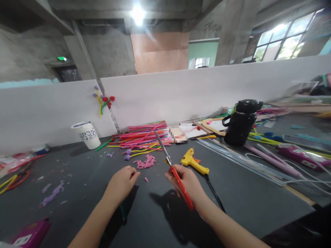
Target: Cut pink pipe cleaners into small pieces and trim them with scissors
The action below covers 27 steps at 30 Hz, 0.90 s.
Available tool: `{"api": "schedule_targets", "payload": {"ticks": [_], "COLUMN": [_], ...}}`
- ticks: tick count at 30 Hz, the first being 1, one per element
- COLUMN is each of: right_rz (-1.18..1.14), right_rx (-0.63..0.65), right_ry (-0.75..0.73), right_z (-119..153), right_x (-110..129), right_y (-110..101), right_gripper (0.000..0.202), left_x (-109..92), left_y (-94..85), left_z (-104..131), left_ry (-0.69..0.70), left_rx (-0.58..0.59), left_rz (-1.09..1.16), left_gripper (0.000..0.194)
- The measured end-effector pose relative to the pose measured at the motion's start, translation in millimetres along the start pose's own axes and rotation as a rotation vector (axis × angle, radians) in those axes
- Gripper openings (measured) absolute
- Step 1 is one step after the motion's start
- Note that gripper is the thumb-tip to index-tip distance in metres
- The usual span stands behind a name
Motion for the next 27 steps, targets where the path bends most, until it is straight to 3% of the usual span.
{"api": "schedule_targets", "payload": {"ticks": [3,8,13,22,27], "right_rz": [0.001,0.004,0.011,-0.007,0.001], "right_rx": [0.004,0.000,-0.007,0.010,0.023], "right_ry": [-0.005,-0.015,-0.025,0.000,-0.003], "right_z": [1,2,5,8,6], "right_x": [0,-2,-4,-1,-2], "right_y": [-3,-6,-8,-7,-4], "right_gripper": [0.017,0.017,0.020,0.018,0.016], "left_x": [-2,-10,-4,-2,6], "left_y": [-4.0,14.5,26.8,41.3,32.5], "left_z": [-8,-34,-54,-58,-52], "left_ry": [0.029,0.124,0.104,0.010,-0.105], "left_rx": [-0.003,0.022,-0.024,-0.099,-0.151], "left_rz": [0.007,0.019,0.004,0.137,0.350], "left_gripper": [0.021,0.019,0.016,0.011,0.010]}}
Point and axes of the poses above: each hand's wrist, its own z-axis away from the middle knuckle, its own y-axis out of the palm, x = y × z, the point moved 2 cm from there along -z, towards the middle knuckle, and after that the axes turned 12 degrees about y, right-handed, at the moved point
